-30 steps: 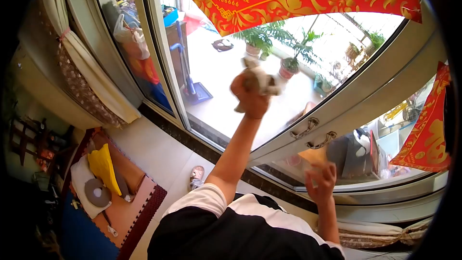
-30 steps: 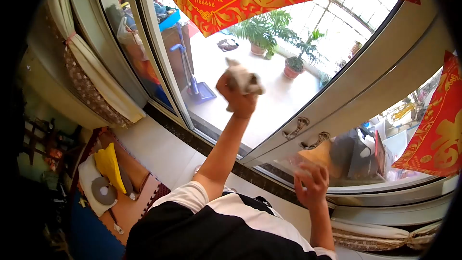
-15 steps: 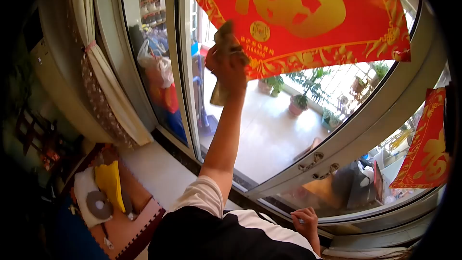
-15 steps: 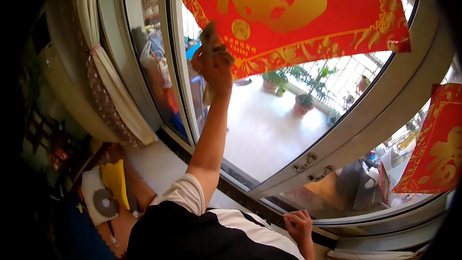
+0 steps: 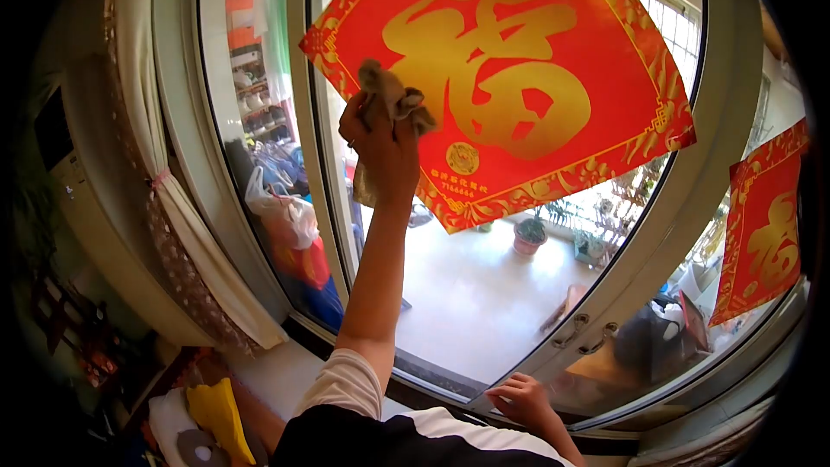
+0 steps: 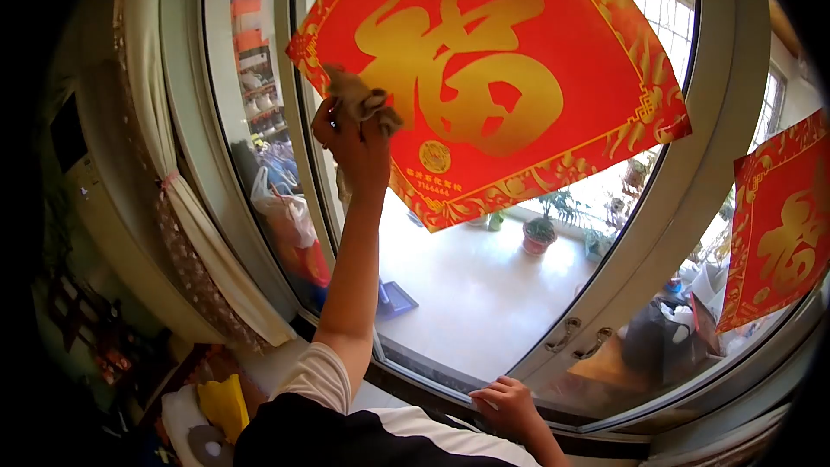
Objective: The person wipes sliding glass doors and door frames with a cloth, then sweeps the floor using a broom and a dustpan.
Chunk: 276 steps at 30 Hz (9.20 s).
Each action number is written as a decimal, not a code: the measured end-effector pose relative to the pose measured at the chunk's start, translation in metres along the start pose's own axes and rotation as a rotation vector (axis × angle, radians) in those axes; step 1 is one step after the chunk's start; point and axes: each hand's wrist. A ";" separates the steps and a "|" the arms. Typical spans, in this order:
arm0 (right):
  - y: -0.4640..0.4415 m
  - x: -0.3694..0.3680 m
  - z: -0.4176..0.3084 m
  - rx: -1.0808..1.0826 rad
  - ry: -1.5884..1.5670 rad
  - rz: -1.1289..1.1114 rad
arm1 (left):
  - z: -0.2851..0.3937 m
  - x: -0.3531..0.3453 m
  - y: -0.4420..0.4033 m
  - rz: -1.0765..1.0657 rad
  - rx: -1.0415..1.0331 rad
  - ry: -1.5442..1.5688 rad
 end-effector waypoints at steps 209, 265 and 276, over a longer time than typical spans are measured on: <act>0.314 -0.115 -0.064 -1.413 -0.892 1.114 | -0.044 0.270 0.367 -2.407 -0.103 -0.290; 0.284 -0.124 -0.077 -1.206 -0.781 1.435 | 0.223 -0.076 0.319 -0.720 -1.399 0.360; 0.349 -0.117 -0.091 -1.376 -0.727 1.662 | 0.319 -0.125 0.260 -0.417 -0.985 0.102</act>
Point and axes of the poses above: each hand's wrist, its own y-axis away from the middle knuckle, its own x-axis out of the back of the hand, z = x × y, and after that the axes turned 3 degrees about x, right-handed
